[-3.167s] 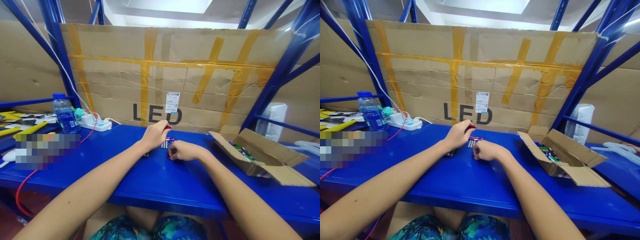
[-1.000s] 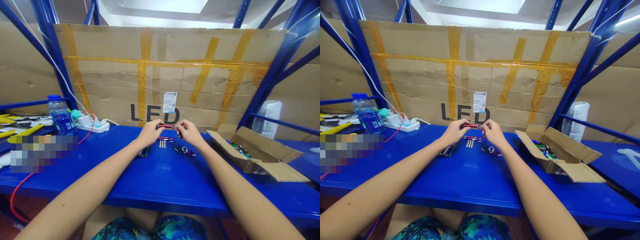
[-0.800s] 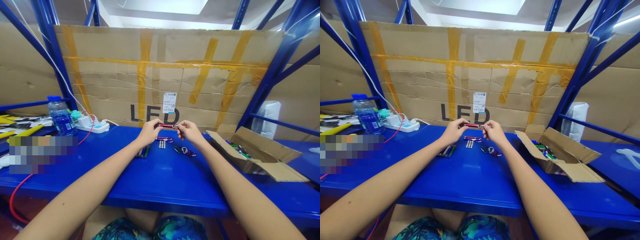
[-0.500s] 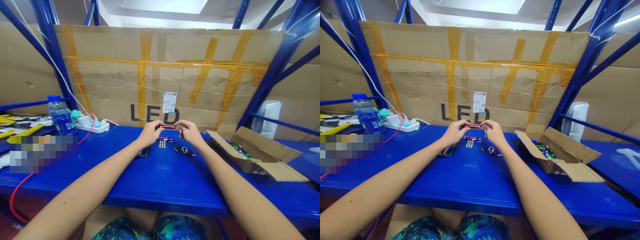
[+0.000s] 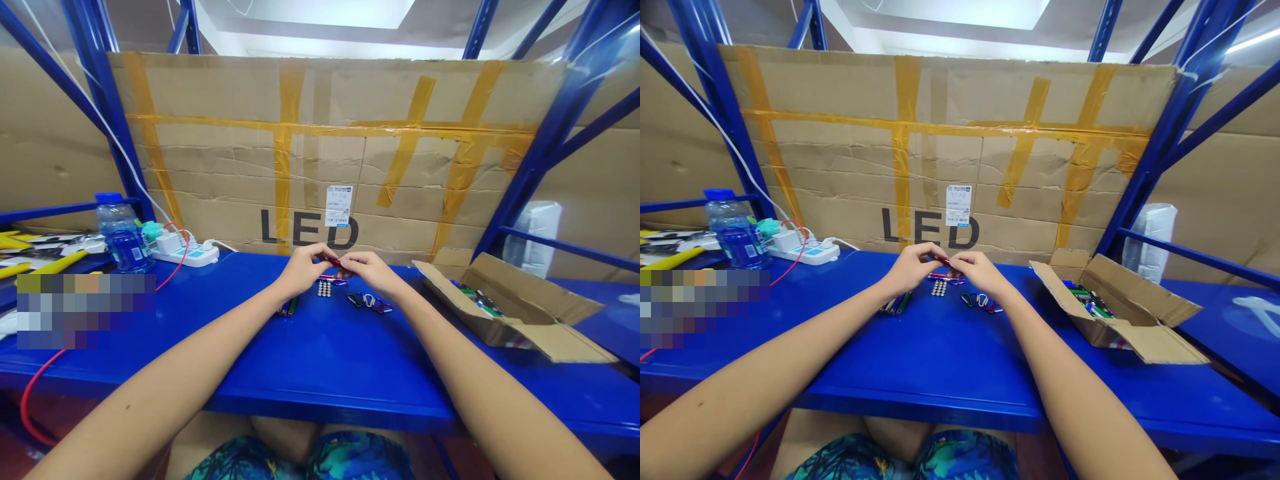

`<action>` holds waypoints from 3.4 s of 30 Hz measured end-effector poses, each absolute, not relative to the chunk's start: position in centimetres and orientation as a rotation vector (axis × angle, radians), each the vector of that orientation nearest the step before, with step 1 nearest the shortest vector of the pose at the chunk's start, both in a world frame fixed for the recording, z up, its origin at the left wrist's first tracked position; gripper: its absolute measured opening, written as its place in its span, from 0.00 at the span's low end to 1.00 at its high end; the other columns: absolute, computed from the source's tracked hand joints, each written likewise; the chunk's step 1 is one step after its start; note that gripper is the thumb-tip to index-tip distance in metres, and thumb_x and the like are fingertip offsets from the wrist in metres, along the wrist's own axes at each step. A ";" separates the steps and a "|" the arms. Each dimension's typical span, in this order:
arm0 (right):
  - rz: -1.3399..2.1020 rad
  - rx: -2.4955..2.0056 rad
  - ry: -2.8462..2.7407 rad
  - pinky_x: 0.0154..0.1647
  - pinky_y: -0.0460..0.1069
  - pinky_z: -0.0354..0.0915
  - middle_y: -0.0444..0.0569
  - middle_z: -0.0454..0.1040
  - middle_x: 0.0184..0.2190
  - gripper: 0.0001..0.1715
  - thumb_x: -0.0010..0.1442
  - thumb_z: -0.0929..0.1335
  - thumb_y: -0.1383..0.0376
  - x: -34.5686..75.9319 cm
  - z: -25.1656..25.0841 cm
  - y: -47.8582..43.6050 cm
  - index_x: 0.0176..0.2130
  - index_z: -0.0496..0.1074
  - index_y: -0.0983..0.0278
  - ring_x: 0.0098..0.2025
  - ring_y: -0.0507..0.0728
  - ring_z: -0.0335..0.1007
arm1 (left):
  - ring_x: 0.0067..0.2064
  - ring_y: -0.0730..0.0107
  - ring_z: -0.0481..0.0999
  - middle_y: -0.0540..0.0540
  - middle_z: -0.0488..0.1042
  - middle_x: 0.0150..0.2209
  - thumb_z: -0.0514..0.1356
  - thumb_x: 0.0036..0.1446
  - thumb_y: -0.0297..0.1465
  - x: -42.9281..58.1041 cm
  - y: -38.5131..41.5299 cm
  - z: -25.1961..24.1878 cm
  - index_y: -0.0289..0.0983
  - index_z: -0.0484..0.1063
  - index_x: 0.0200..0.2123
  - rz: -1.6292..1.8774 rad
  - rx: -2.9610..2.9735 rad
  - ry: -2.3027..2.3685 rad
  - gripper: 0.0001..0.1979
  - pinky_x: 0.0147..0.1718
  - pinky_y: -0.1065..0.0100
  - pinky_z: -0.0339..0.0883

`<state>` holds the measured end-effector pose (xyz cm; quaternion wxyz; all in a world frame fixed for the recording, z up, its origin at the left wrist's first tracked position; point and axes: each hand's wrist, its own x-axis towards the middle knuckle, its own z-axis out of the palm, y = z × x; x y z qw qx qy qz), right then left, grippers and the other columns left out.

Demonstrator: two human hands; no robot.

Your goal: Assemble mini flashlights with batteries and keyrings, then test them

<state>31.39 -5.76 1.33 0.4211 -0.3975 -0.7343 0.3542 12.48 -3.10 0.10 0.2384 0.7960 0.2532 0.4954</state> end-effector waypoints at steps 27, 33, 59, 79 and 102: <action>0.847 -1.112 -1.712 0.25 0.49 0.59 0.42 0.67 0.17 0.08 0.52 0.65 0.63 30.7 1.0 -6.0 0.27 0.70 0.65 0.20 0.52 0.64 | 0.40 0.59 0.78 0.37 0.79 0.38 0.50 0.62 0.47 11.7 -1.9 0.8 0.33 0.77 0.35 1.267 1.171 0.480 0.25 0.35 0.65 0.66; 0.811 -1.121 -1.728 0.26 0.48 0.60 0.42 0.67 0.17 0.07 0.52 0.64 0.64 30.6 0.9 -6.0 0.26 0.69 0.64 0.21 0.52 0.63 | 0.39 0.61 0.78 0.37 0.79 0.37 0.49 0.62 0.47 11.6 -1.9 0.9 0.33 0.77 0.35 1.274 1.169 0.481 0.26 0.34 0.66 0.65; 0.714 -1.156 -1.757 0.26 0.49 0.59 0.42 0.66 0.17 0.10 0.54 0.65 0.61 30.5 0.9 -6.2 0.27 0.70 0.64 0.22 0.52 0.63 | 0.43 0.55 0.78 0.33 0.78 0.42 0.44 0.62 0.53 11.3 -2.1 1.2 0.31 0.77 0.42 1.210 1.186 0.458 0.33 0.34 0.63 0.67; 0.781 -1.094 -1.644 0.24 0.48 0.56 0.39 0.59 0.14 0.05 0.48 0.63 0.65 30.5 0.8 -5.8 0.25 0.68 0.62 0.19 0.51 0.56 | 0.43 0.55 0.77 0.34 0.78 0.42 0.43 0.61 0.55 11.2 -1.9 1.0 0.32 0.77 0.41 1.175 1.201 0.450 0.35 0.36 0.63 0.67; 0.651 -1.154 -1.642 0.28 0.49 0.55 0.40 0.62 0.16 0.10 0.50 0.66 0.62 30.4 1.0 -6.0 0.21 0.62 0.62 0.23 0.51 0.57 | 0.41 0.57 0.77 0.35 0.79 0.40 0.43 0.62 0.53 11.3 -2.0 1.0 0.32 0.78 0.39 1.152 1.179 0.440 0.34 0.34 0.63 0.67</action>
